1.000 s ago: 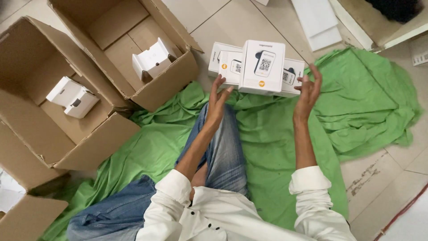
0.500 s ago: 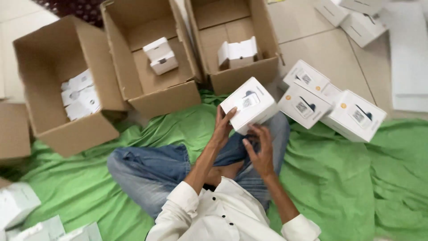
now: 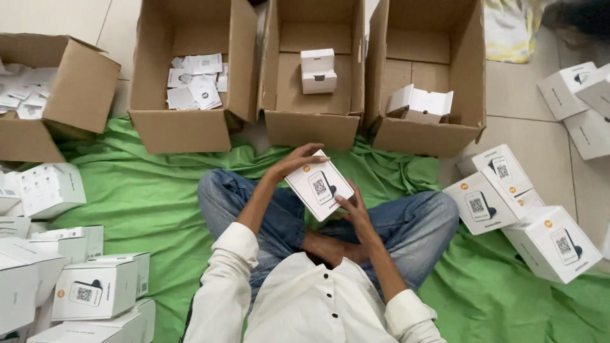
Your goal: The person packs small electronic items or voice boxes into retail packaging and then places them into larger shipping boxes.
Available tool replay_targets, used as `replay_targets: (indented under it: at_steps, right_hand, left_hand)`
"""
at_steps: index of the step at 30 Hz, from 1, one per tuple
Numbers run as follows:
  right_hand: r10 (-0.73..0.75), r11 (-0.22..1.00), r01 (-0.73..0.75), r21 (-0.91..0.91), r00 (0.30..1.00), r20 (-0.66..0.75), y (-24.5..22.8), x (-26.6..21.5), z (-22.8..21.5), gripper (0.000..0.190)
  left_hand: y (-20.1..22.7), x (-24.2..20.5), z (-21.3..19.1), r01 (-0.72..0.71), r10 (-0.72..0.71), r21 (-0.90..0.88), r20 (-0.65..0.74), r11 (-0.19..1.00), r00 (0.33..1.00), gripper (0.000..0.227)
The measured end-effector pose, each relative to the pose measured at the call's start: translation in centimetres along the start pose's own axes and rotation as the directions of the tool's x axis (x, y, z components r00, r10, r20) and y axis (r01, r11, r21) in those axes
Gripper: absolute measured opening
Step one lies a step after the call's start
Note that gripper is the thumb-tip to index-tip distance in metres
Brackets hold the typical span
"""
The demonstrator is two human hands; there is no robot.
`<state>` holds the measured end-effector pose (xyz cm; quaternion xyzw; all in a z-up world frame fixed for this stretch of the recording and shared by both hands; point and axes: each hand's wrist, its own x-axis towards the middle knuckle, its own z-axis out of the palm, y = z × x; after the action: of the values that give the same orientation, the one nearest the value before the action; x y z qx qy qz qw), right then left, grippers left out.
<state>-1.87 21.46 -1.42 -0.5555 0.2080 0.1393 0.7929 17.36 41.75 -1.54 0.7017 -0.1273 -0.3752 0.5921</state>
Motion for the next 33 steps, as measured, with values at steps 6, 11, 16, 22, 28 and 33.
replay_targets:
  at_steps: [6,11,16,22,28,33]
  right_hand:
    - [0.022,0.984,0.021,0.179,0.972,-0.232,4.8,2.9,1.5,0.069]
    - [-0.004,0.975,0.042,0.218,0.985,-0.172,4.9,2.7,1.4,0.065]
    - [0.04,0.962,0.012,0.273,0.982,-0.184,4.6,0.3,2.9,0.065]
    - [0.162,0.934,-0.058,0.354,0.949,-0.272,5.7,-2.7,2.2,0.072]
    - [0.069,0.982,-0.003,0.189,0.936,-0.346,-1.3,-5.1,4.9,0.076]
    - [-0.373,0.904,0.384,0.185,0.923,-0.091,-6.6,-3.1,4.5,0.078]
  left_hand:
    - [-7.4,-0.5,0.3,0.014,-0.085,-0.144,-0.496,0.99,0.864,0.107]
    - [-8.2,-4.7,5.4,-0.051,-0.073,-0.262,-0.445,0.964,0.893,0.121]
    - [-6.6,-4.8,5.4,-0.192,-0.004,-0.426,-0.418,0.884,0.908,0.122]
    - [-7.9,-3.7,5.4,-0.132,-0.036,-0.345,-0.441,0.929,0.897,0.105]
    - [-11.5,-2.4,5.2,-0.217,0.039,-0.401,-0.408,0.89,0.912,0.075]
    - [-12.6,-2.8,5.3,-0.244,0.115,-0.302,-0.389,0.922,0.914,0.076]
